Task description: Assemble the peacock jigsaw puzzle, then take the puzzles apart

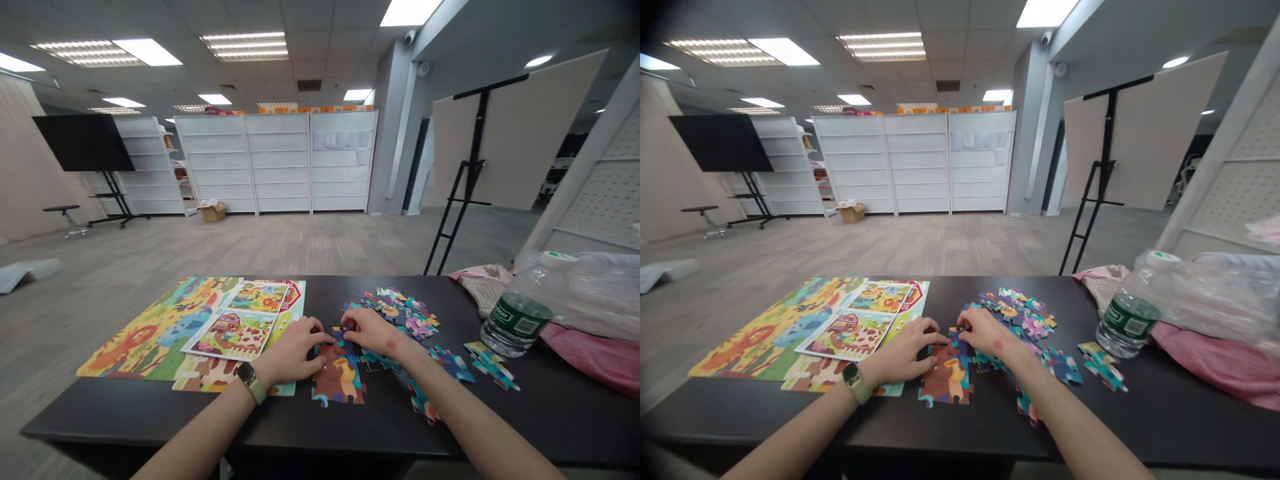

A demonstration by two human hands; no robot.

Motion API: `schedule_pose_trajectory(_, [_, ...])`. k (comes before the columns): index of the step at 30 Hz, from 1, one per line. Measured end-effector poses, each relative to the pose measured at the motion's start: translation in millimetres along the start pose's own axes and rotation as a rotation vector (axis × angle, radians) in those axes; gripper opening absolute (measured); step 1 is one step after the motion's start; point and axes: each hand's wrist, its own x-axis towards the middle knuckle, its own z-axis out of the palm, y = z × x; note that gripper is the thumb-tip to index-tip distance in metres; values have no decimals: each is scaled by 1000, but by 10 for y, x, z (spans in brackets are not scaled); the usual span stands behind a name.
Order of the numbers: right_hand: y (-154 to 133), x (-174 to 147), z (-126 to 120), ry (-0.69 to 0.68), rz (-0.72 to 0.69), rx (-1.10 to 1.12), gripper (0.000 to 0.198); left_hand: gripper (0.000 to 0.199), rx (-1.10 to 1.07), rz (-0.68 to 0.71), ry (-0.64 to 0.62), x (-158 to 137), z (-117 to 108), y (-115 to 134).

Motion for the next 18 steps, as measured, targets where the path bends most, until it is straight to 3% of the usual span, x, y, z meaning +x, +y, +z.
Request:
schedule_pose_trajectory(11, [16,-21,23,41,-56,34,15,47,-50,-69,31,16,8,20])
schedule_pose_trajectory(15, [14,4,-44,136,-24,80,25,45,-63,-82,30,15,13,26])
schedule_pose_trajectory(18, [129,-89,-247,247,66,113,29,34,-73,-66,23,11,16,28])
